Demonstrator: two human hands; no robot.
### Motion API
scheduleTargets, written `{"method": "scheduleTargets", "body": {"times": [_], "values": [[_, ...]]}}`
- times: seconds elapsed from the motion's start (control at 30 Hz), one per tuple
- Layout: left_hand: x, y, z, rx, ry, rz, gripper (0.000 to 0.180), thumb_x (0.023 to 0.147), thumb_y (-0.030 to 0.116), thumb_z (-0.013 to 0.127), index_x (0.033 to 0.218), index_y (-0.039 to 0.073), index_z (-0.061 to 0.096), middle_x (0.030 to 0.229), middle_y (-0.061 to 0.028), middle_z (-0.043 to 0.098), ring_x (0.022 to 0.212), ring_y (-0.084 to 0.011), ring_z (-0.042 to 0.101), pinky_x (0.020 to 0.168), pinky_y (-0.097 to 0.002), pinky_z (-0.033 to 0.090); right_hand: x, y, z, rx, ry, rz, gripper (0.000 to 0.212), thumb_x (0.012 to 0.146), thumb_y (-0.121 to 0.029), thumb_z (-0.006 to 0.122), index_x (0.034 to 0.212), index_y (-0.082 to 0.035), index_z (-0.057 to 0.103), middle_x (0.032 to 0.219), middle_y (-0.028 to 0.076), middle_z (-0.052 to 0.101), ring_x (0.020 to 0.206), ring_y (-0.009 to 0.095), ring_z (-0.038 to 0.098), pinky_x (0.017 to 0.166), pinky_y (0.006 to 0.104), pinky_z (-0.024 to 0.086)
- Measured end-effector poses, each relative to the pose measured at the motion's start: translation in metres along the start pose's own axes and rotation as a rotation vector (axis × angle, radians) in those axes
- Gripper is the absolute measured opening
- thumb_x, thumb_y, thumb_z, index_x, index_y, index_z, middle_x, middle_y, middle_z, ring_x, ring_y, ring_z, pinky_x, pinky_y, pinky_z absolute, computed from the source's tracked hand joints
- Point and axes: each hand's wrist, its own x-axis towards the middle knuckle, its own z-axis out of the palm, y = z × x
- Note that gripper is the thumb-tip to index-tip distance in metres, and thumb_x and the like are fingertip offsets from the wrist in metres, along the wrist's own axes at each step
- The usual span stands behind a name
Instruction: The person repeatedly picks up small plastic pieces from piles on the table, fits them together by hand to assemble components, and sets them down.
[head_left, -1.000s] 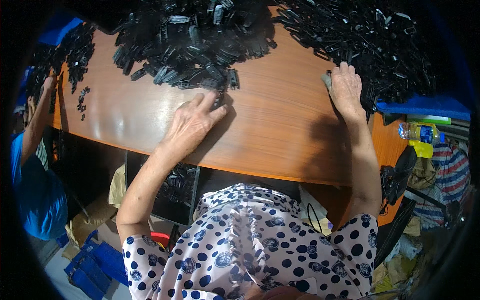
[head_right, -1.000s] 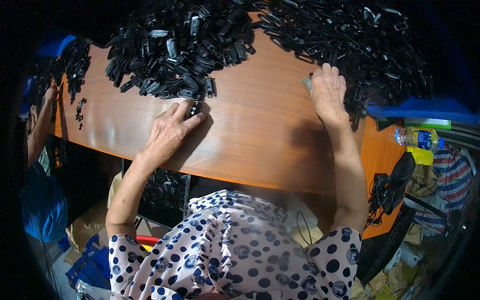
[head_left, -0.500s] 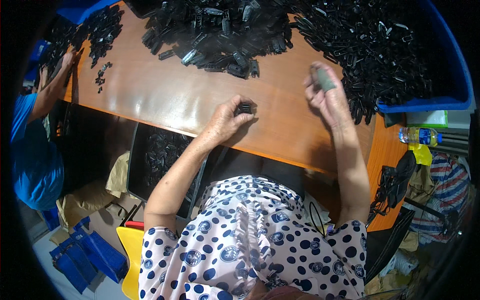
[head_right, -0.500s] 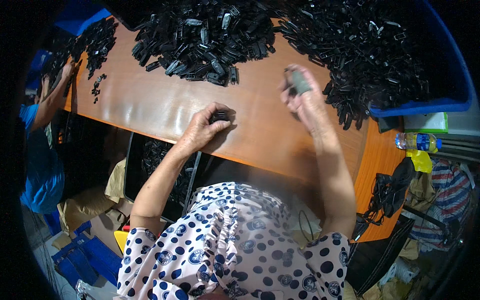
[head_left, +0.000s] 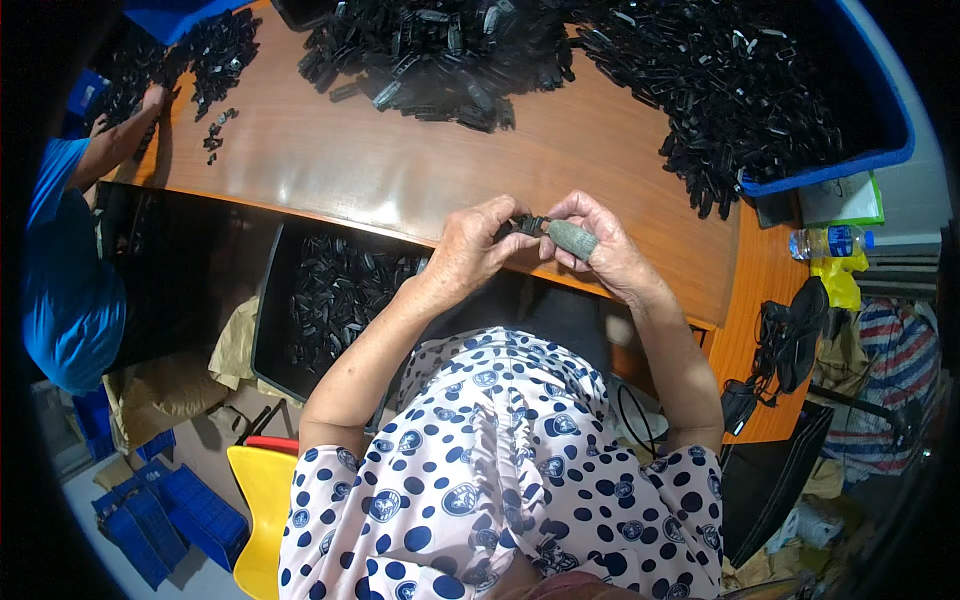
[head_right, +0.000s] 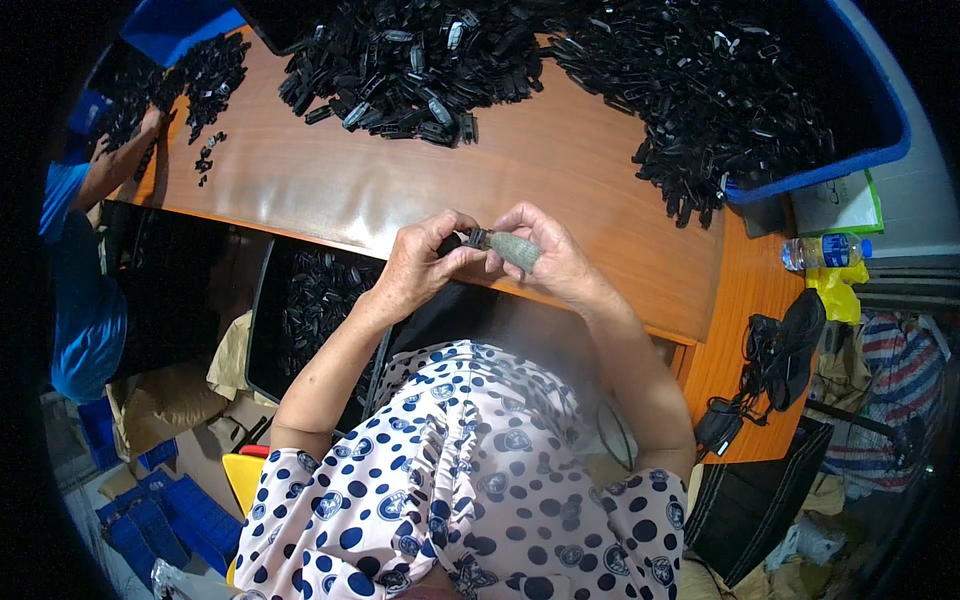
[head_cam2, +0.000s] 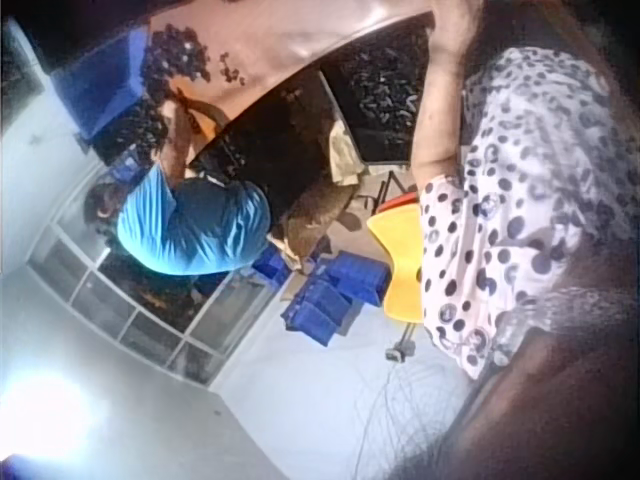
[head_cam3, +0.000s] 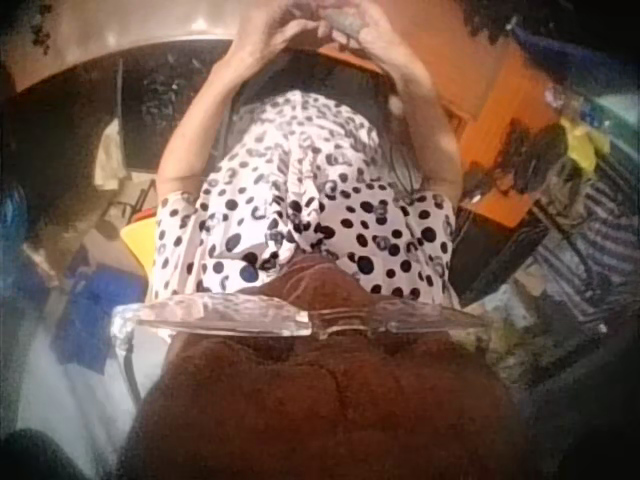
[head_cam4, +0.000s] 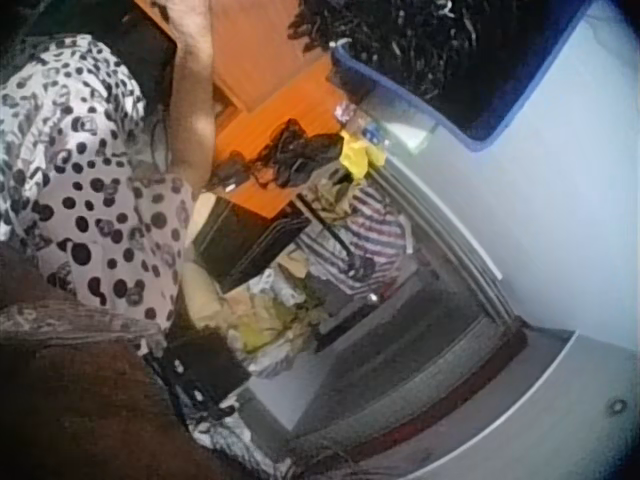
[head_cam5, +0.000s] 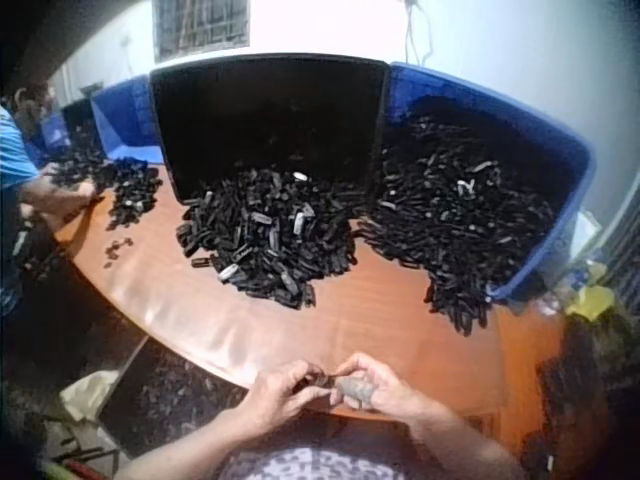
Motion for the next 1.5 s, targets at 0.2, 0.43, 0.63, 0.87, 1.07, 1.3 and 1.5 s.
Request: {"method": "scheduleTargets", "body": {"times": [0.2,0.43,0.63,0.87,1.07,1.3,1.5], "values": [[-0.003,0.005,0.002,0.072,0.0,0.189,0.025,0.08,0.012,0.073,0.099,0.0,0.063,0.088,-0.0111,0.066,0.081,-0.0195,0.065,0.071,-0.0302,0.051,-0.007,-0.004,-0.005,-0.032,-0.066,-0.025,0.017,0.093,-0.015,0.059,0.105,-0.005,0.052,0.081,0.007,0.063,0.062,0.004,0.049,0.049,0.0136,0.034],[-0.022,0.008,0.013,-0.135,0.038,0.128,0.025,0.082,0.013,0.071,0.101,0.0,0.063,0.089,-0.0149,0.062,0.083,-0.0281,0.063,0.073,-0.0344,0.05,-0.016,0.001,-0.004,0.084,-0.121,0.054,0.015,0.094,-0.018,0.06,0.103,-0.007,0.054,0.077,0.008,0.064,0.056,0.006,0.052,0.045,0.0149,0.035],[-0.037,0.015,0.009,-0.034,0.101,0.21,0.024,0.08,0.013,0.072,0.099,0.001,0.064,0.086,-0.0147,0.06,0.079,-0.0315,0.062,0.068,-0.0366,0.049,-0.02,0.004,0.004,0.08,-0.158,0.086,0.019,0.092,-0.017,0.062,0.103,-0.007,0.051,0.077,0.01,0.063,0.055,0.007,0.05,0.045,0.0164,0.034],[-0.045,0.032,-0.003,0.103,0.115,0.34,0.017,0.079,0.01,0.071,0.09,0.0,0.061,0.082,-0.0153,0.058,0.074,-0.0327,0.06,0.065,-0.0386,0.048,-0.025,-0.013,0.01,-0.14,-0.113,0.234,0.021,0.086,-0.016,0.065,0.098,-0.007,0.051,0.077,0.011,0.063,0.056,0.009,0.049,0.045,0.0189,0.033],[-0.049,0.024,0.0,-0.052,0.079,0.258,0.019,0.08,0.01,0.071,0.093,-0.001,0.062,0.079,-0.015,0.058,0.073,-0.0309,0.06,0.067,-0.0365,0.049,-0.024,-0.012,0.019,0.163,-0.213,0.508,0.022,0.091,-0.026,0.063,0.1,-0.01,0.051,0.076,0.005,0.061,0.053,0.006,0.047,0.043,0.0169,0.033],[-0.04,0.018,-0.022,-0.473,0.167,-0.12,0.025,0.075,0.012,0.077,0.096,0.002,0.068,0.131,-0.0148,0.045,0.124,-0.0252,0.043,0.098,-0.0347,0.041,0.0,-0.029,0.045,-0.015,-0.153,0.278,0.039,0.092,-0.029,0.062,0.121,-0.009,0.045,0.087,0.01,0.06,0.065,0.011,0.058,0.048,0.0161,0.042],[-0.046,0.003,-0.016,-0.939,0.229,-0.175,0.032,0.076,0.024,0.08,0.099,0.005,0.069,0.151,-0.0153,0.026,0.119,-0.0221,0.049,0.096,-0.0367,0.042,0.022,0.001,0.048,0.089,-0.423,0.053,0.076,0.089,-0.044,0.063,0.144,-0.007,0.025,0.097,0.01,0.057,0.082,0.013,0.059,0.059,0.0211,0.047]]}}
